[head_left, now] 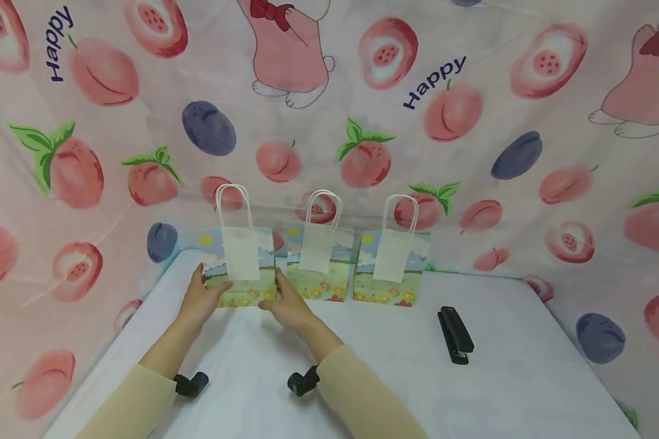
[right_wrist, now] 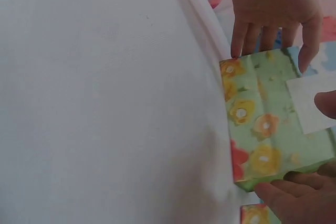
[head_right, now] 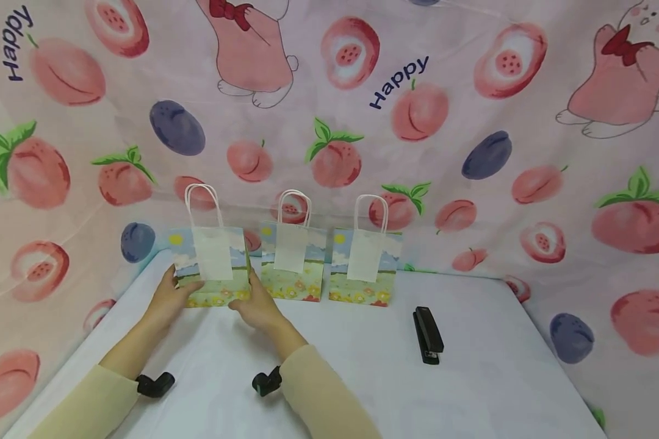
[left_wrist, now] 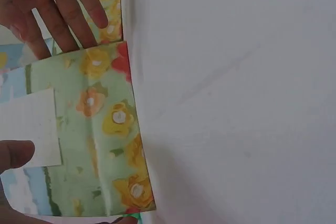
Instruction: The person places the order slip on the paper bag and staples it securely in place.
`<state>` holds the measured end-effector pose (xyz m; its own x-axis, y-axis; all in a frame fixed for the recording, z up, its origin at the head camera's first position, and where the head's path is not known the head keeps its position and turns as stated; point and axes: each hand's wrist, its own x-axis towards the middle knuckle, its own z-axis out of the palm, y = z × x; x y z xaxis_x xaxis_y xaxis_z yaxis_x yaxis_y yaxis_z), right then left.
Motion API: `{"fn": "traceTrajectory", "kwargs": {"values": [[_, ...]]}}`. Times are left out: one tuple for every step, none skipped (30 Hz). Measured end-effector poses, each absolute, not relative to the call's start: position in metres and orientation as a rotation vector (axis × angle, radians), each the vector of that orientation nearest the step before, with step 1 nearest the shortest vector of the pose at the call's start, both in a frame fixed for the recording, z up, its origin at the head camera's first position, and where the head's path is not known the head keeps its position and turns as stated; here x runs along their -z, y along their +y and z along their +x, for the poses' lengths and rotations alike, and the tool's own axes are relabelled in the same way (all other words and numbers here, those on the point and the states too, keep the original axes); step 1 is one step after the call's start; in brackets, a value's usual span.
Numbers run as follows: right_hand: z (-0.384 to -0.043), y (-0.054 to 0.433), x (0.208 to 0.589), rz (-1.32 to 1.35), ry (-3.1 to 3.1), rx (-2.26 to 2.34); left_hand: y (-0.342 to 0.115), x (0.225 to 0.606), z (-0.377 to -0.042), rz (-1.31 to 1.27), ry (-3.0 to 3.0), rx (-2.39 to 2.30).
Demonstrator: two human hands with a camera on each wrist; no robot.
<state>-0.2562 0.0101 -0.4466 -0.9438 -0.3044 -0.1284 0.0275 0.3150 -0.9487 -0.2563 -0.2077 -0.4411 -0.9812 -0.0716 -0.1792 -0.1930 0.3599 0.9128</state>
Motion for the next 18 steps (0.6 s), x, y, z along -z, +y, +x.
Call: {"fn": "traceTrajectory", "kwargs": {"values": [[-0.255, 0.010, 0.444, -0.264, 2.299, 1.672, -0.209, 0.438, -0.253, -0.250, 2.503, -1.693], [-0.254, 0.011, 0.441, -0.277, 2.302, 1.670, -0.210, 0.434, -0.248, -0.260, 2.507, -1.687], [-0.253, 0.011, 0.438, -0.289, 2.310, 1.664, -0.210, 0.430, -0.243, -0.266, 2.512, -1.689], [-0.251, 0.013, 0.434, -0.302, 2.314, 1.659, -0.211, 0.426, -0.237, -0.277, 2.527, -1.682], [-0.249, 0.014, 0.430, -0.311, 2.321, 1.648, -0.211, 0.423, -0.232, -0.289, 2.545, -1.678], [-0.247, 0.016, 0.427, -0.319, 2.326, 1.642, -0.210, 0.418, -0.226, -0.301, 2.568, -1.671], [-0.245, 0.019, 0.424, -0.329, 2.327, 1.636, -0.209, 0.414, -0.220, -0.306, 2.593, -1.668], [-0.244, 0.022, 0.421, -0.339, 2.337, 1.631, -0.208, 0.410, -0.215, -0.302, 2.621, -1.669], [-0.242, 0.026, 0.417, -0.353, 2.340, 1.635, -0.205, 0.406, -0.210, -0.289, 2.653, -1.670], [-0.241, 0.031, 0.414, -0.367, 2.341, 1.638, -0.202, 0.402, -0.205, -0.271, 2.684, -1.669], [-0.240, 0.037, 0.411, -0.379, 2.345, 1.640, -0.197, 0.398, -0.201, -0.241, 2.711, -1.677], [-0.240, 0.043, 0.408, -0.392, 2.346, 1.646, -0.192, 0.394, -0.197, -0.207, 2.730, -1.685], [-0.240, 0.049, 0.405, -0.410, 2.346, 1.654, -0.187, 0.391, -0.193, -0.160, 2.746, -1.691], [-0.240, 0.056, 0.402, -0.417, 2.358, 1.652, -0.181, 0.387, -0.191, -0.114, 2.758, -1.695], [-0.240, 0.063, 0.400, -0.432, 2.367, 1.654, -0.175, 0.384, -0.189, -0.066, 2.769, -1.695], [-0.241, 0.070, 0.397, -0.448, 2.380, 1.654, -0.168, 0.382, -0.188, -0.021, 2.778, -1.690], [-0.242, 0.078, 0.395, -0.458, 2.393, 1.652, -0.161, 0.379, -0.188, 0.025, 2.783, -1.683], [-0.244, 0.085, 0.393, -0.470, 2.411, 1.645, -0.155, 0.377, -0.189, 0.066, 2.783, -1.662]]}}
